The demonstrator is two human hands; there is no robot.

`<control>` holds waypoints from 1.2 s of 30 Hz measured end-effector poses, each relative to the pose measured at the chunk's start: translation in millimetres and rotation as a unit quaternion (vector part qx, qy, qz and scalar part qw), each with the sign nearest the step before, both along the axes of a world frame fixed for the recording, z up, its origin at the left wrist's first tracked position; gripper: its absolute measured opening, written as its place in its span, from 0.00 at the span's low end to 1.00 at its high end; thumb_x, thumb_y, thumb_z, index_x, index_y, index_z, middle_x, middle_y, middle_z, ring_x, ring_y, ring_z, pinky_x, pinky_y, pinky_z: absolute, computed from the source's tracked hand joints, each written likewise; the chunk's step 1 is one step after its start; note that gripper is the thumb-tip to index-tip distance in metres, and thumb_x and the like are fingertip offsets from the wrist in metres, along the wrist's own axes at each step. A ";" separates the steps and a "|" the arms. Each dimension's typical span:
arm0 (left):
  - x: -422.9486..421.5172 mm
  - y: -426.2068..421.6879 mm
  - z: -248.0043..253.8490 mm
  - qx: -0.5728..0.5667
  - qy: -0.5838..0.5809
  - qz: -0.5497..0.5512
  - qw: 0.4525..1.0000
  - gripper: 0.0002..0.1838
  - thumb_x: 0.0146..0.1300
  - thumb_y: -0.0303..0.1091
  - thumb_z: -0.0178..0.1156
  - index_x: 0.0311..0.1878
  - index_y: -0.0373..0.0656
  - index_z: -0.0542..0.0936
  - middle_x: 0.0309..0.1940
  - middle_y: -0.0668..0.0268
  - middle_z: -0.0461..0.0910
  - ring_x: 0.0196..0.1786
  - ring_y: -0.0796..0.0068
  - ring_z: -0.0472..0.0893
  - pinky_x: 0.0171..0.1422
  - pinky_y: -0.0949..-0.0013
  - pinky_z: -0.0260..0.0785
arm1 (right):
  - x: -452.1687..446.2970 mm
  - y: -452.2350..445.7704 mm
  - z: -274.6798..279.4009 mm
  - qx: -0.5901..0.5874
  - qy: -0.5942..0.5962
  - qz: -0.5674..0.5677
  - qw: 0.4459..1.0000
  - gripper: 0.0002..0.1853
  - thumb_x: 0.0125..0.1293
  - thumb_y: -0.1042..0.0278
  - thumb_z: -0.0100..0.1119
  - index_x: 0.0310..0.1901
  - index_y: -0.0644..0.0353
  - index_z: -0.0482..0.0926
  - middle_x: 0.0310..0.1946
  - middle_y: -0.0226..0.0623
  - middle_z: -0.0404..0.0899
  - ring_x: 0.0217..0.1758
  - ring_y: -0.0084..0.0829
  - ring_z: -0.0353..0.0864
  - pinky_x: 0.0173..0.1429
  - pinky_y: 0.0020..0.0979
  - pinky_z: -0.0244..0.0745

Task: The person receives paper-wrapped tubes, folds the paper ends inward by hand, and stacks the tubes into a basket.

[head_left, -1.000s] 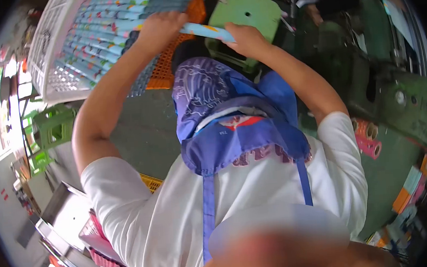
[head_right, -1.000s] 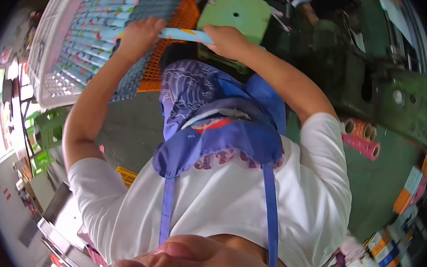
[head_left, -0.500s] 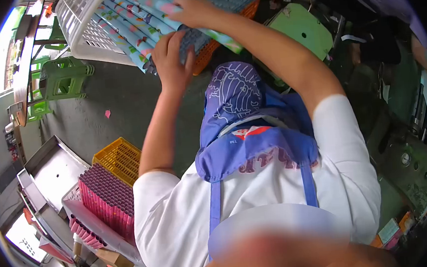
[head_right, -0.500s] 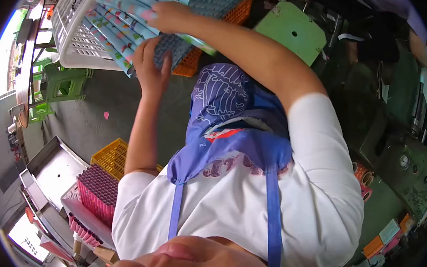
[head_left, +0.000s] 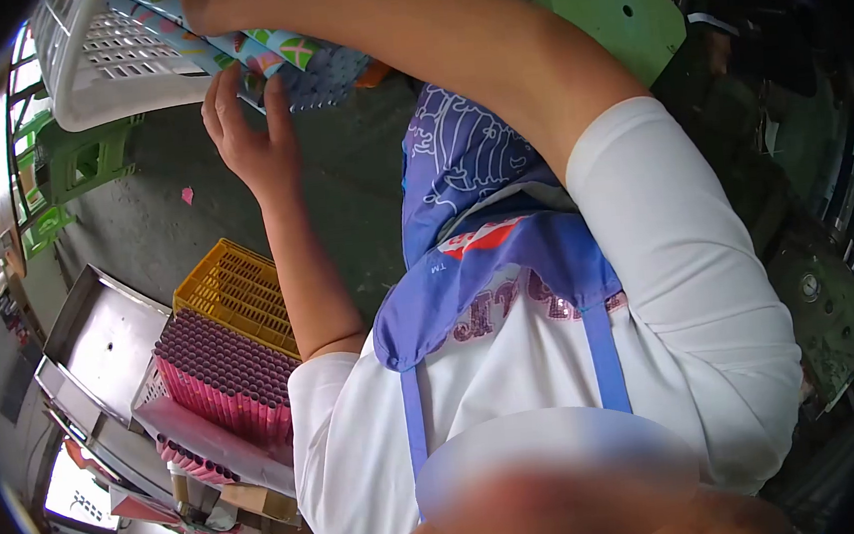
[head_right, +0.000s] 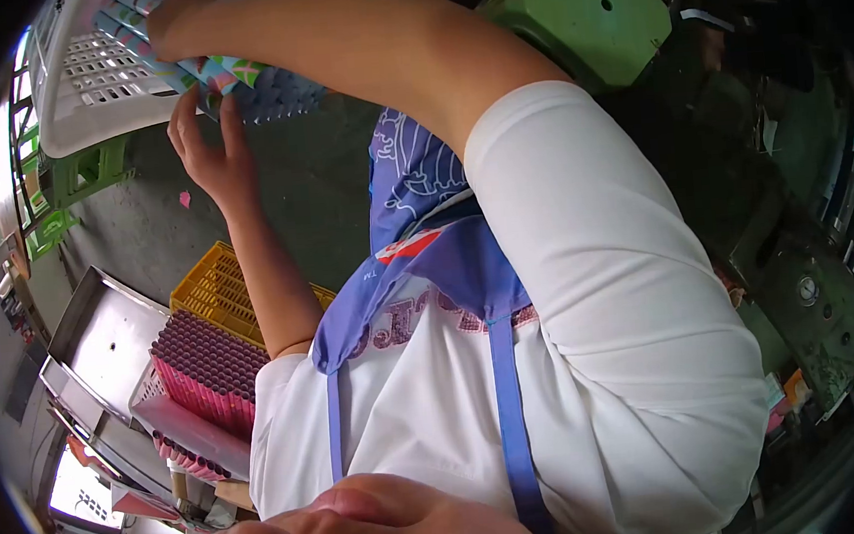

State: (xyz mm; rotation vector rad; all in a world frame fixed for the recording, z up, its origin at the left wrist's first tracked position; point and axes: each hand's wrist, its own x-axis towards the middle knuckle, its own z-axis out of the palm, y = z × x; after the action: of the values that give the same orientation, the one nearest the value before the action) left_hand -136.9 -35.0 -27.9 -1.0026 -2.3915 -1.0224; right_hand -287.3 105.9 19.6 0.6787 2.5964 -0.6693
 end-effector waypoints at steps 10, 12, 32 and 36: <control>-5.9 4.2 -4.1 0.006 0.006 -0.009 1.000 0.17 0.66 0.33 0.69 0.56 0.42 0.82 0.56 0.60 0.81 0.61 0.59 0.78 0.64 0.58 0.70 | 10.6 36.7 -51.4 -0.001 0.316 0.091 0.944 0.22 0.73 0.57 0.49 0.61 0.57 0.82 0.68 0.44 0.73 0.74 0.44 0.67 0.76 0.56 0.55; -5.4 4.8 -4.5 0.001 0.006 -0.007 1.000 0.17 0.66 0.33 0.69 0.56 0.42 0.83 0.56 0.60 0.81 0.61 0.59 0.78 0.64 0.58 0.70 | -22.3 30.0 -75.2 0.007 0.338 0.097 0.936 0.19 0.70 0.57 0.52 0.54 0.56 0.84 0.62 0.44 0.77 0.69 0.45 0.72 0.71 0.52 0.62; -7.2 4.1 -1.2 -0.035 0.017 0.004 0.999 0.21 0.62 0.35 0.72 0.58 0.43 0.82 0.59 0.61 0.80 0.61 0.57 0.78 0.64 0.58 0.71 | -3.3 38.4 -52.9 0.026 0.343 0.133 0.930 0.24 0.75 0.60 0.40 0.67 0.59 0.74 0.71 0.48 0.68 0.77 0.47 0.62 0.79 0.60 0.51; -2.6 3.4 1.8 -0.038 0.000 -0.002 0.999 0.23 0.61 0.36 0.73 0.58 0.44 0.81 0.59 0.60 0.79 0.61 0.57 0.78 0.64 0.57 0.71 | -16.6 15.4 -21.7 0.070 0.181 0.081 0.978 0.25 0.76 0.60 0.39 0.68 0.59 0.73 0.72 0.49 0.67 0.77 0.48 0.62 0.78 0.59 0.51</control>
State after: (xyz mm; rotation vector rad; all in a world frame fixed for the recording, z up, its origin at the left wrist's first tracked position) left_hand -139.5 -31.6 -26.2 -1.0351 -2.4455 -0.9386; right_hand -303.9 121.4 -2.2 0.4061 3.0180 -0.6106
